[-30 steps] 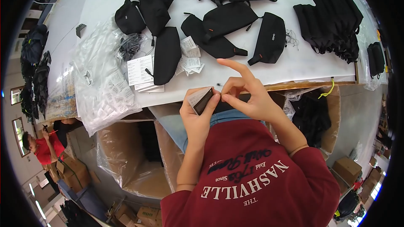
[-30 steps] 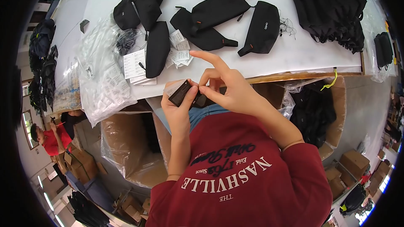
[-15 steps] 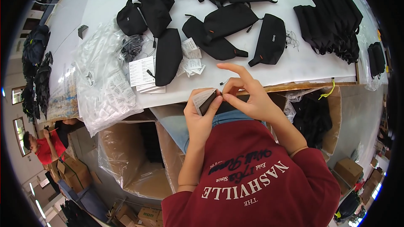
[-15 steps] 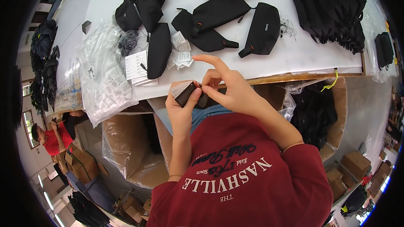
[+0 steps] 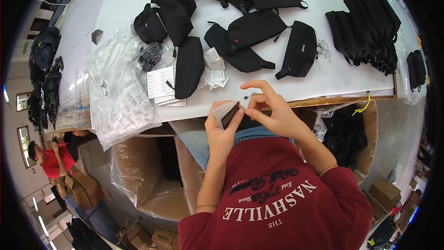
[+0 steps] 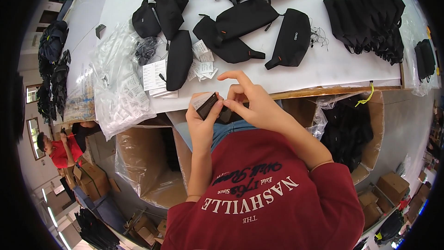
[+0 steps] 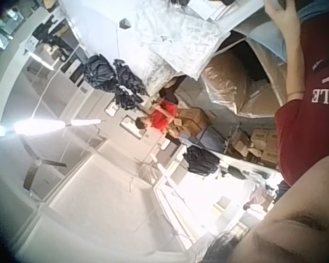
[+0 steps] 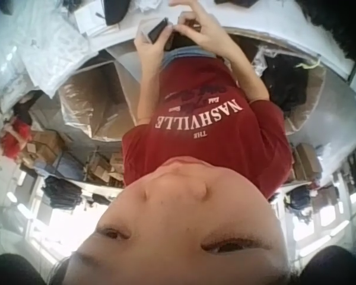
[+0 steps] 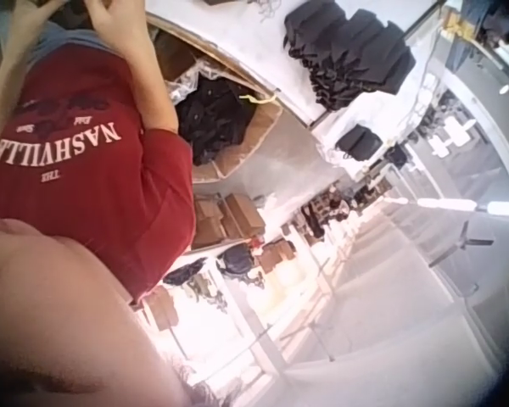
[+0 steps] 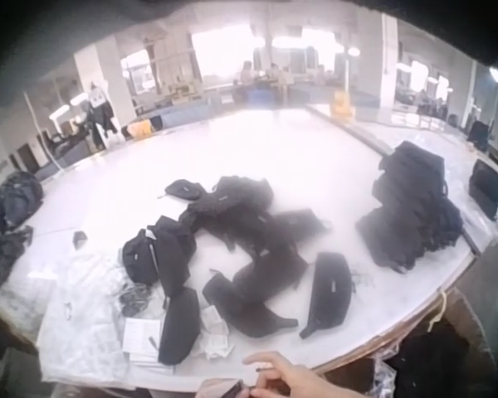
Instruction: Packaging and inspecting small black fabric pouches, including inserting labels or accessories and sorting them.
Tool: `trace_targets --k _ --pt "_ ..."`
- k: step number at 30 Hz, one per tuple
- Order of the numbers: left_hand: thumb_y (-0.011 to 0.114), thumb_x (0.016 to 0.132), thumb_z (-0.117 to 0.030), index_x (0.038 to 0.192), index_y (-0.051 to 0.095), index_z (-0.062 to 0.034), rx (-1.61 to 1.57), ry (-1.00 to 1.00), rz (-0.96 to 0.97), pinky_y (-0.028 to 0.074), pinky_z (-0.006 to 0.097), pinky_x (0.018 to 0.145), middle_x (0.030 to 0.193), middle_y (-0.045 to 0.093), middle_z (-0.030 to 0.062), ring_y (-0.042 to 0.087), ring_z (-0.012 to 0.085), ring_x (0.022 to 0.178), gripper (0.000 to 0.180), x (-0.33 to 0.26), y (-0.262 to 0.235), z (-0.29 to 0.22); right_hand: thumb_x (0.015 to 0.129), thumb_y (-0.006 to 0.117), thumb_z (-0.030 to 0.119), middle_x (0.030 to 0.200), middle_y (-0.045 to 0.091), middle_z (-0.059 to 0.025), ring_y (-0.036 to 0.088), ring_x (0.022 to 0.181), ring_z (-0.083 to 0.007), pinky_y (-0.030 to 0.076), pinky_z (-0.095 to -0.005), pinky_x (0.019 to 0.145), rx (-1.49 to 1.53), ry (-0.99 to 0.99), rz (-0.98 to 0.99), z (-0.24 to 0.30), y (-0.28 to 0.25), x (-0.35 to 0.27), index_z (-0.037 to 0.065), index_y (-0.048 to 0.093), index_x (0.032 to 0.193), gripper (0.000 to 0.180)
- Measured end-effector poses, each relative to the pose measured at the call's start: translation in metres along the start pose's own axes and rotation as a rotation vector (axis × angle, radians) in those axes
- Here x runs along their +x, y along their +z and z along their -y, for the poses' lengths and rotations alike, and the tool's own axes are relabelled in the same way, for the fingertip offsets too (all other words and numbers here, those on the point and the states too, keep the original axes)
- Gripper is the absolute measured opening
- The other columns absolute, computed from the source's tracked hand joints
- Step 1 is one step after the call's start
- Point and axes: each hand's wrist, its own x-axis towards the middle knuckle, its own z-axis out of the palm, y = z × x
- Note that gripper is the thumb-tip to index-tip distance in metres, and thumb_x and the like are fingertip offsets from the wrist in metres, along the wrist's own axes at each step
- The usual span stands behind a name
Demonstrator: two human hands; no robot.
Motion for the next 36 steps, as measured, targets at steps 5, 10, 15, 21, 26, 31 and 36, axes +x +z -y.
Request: trace_targets --k 5,10,15,21,26,31,36 --pt "0.066 0.084 -0.004 0.100 0.058 0.0003 0.001 -0.001 0.029 0.045 0.021 0.077 0.091 0.062 0.0035 0.056 0.0077 0.083 0.018 0.000 0.001 0.005 0.085 0.059 0.000 0.076 0.055 -0.0021 0.054 0.076 -0.0081 0.046 -0.0236 0.075 0.032 -0.027 -0.044 -0.001 0.002 0.000 0.005 0.038 0.130 0.049" --pt "0.062 0.087 -0.006 0.103 0.055 0.0000 -0.058 -0.037 0.036 0.045 0.022 0.078 0.093 0.062 0.0043 0.056 0.0085 0.085 0.018 0.001 0.007 -0.003 0.085 0.058 -0.001 0.079 0.057 -0.0022 0.055 0.077 -0.0079 0.046 -0.0235 0.077 0.023 -0.041 -0.077 -0.002 -0.001 -0.001 0.005 0.038 0.130 0.050" --pt "0.060 0.090 -0.008 0.098 0.052 -0.0009 0.027 0.029 -0.025 0.042 0.020 0.071 0.087 0.056 0.0017 0.052 0.0071 0.078 0.014 -0.001 0.009 0.001 0.081 0.058 -0.003 0.077 0.059 -0.0033 0.058 0.070 -0.0111 0.047 -0.0234 0.070 -0.070 -0.238 -0.231 -0.005 0.002 0.002 0.005 0.039 0.128 0.052" --pt "0.065 0.085 -0.007 0.091 0.054 -0.0008 0.256 0.120 -0.030 0.040 0.021 0.063 0.080 0.052 0.0005 0.049 0.0060 0.073 0.013 -0.004 0.002 0.004 0.079 0.061 -0.006 0.079 0.059 -0.0047 0.057 0.073 -0.0108 0.046 -0.0233 0.070 -0.178 -0.316 -0.278 -0.006 0.007 0.003 0.003 0.041 0.128 0.054" --pt "0.067 0.083 -0.004 0.089 0.056 -0.0001 0.313 0.188 -0.092 0.040 0.021 0.062 0.076 0.052 0.0013 0.049 0.0074 0.068 0.013 -0.006 0.014 -0.002 0.078 0.061 -0.007 0.079 0.059 -0.0047 0.056 0.070 -0.0109 0.047 -0.0236 0.069 -0.280 -0.353 -0.305 -0.010 0.012 0.003 0.003 0.046 0.124 0.049" --pt "0.068 0.080 0.000 0.088 0.057 -0.0002 0.421 0.289 -0.057 0.040 0.021 0.062 0.078 0.052 0.0015 0.049 0.0083 0.067 0.014 -0.004 0.008 0.005 0.080 0.061 -0.006 0.080 0.060 -0.0047 0.057 0.071 -0.0104 0.048 -0.0243 0.068 -0.374 -0.371 -0.323 -0.008 0.013 0.002 0.003 0.049 0.122 0.045" --pt "0.069 0.076 0.007 0.089 0.059 0.0003 0.095 0.258 0.017 0.040 0.020 0.067 0.087 0.053 0.0051 0.051 0.0102 0.075 0.018 -0.006 0.002 0.003 0.083 0.065 0.002 0.079 0.061 -0.0029 0.059 0.072 -0.0076 0.049 -0.0222 0.067 0.006 -0.088 -0.161 -0.007 -0.001 -0.001 0.001 0.061 0.104 0.021"
